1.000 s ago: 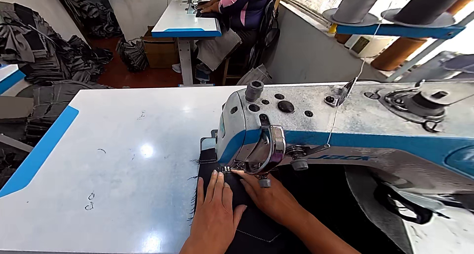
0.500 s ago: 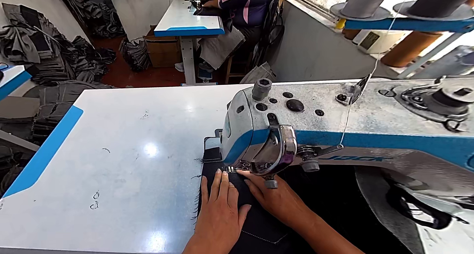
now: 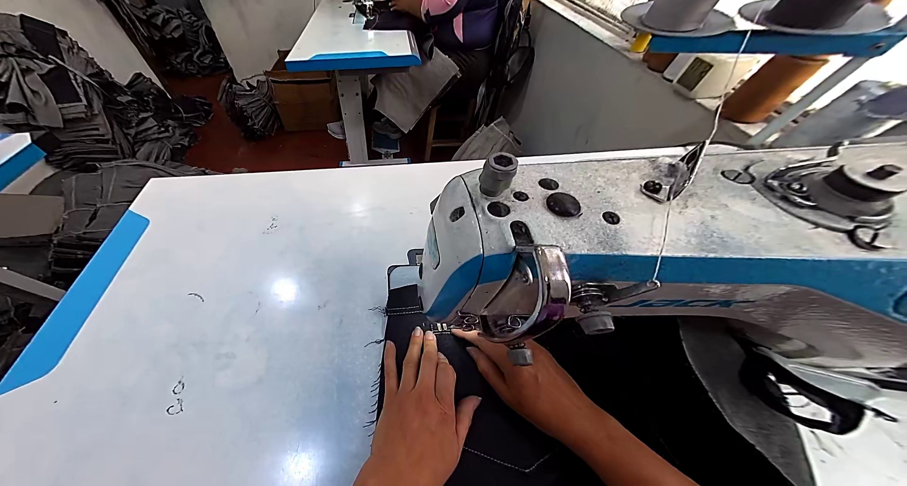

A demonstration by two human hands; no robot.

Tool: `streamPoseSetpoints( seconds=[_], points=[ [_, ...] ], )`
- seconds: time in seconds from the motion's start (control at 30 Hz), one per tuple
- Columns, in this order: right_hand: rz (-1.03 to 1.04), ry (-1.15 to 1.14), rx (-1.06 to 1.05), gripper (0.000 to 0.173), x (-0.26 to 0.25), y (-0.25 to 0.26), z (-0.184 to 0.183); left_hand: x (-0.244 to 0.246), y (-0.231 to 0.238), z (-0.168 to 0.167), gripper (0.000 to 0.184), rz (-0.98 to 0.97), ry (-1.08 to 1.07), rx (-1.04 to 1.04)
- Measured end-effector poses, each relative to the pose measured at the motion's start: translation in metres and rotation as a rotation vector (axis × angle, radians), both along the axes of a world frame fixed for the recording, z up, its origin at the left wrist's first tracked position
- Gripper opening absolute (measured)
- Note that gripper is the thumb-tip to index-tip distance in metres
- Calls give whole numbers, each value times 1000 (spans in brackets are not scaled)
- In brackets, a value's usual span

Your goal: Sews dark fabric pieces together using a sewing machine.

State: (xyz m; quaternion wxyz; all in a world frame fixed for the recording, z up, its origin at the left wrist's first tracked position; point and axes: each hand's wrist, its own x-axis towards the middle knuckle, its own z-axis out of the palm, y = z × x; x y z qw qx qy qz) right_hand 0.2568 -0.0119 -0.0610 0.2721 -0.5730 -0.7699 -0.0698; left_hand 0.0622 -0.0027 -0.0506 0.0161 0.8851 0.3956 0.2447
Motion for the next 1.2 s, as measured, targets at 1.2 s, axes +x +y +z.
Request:
streamPoseSetpoints(
  seconds=[1.2],
  points=[
    [271,67,-69,33,5,-49,2,-38,-45,-7,42,-162,-21,-32]
  ],
)
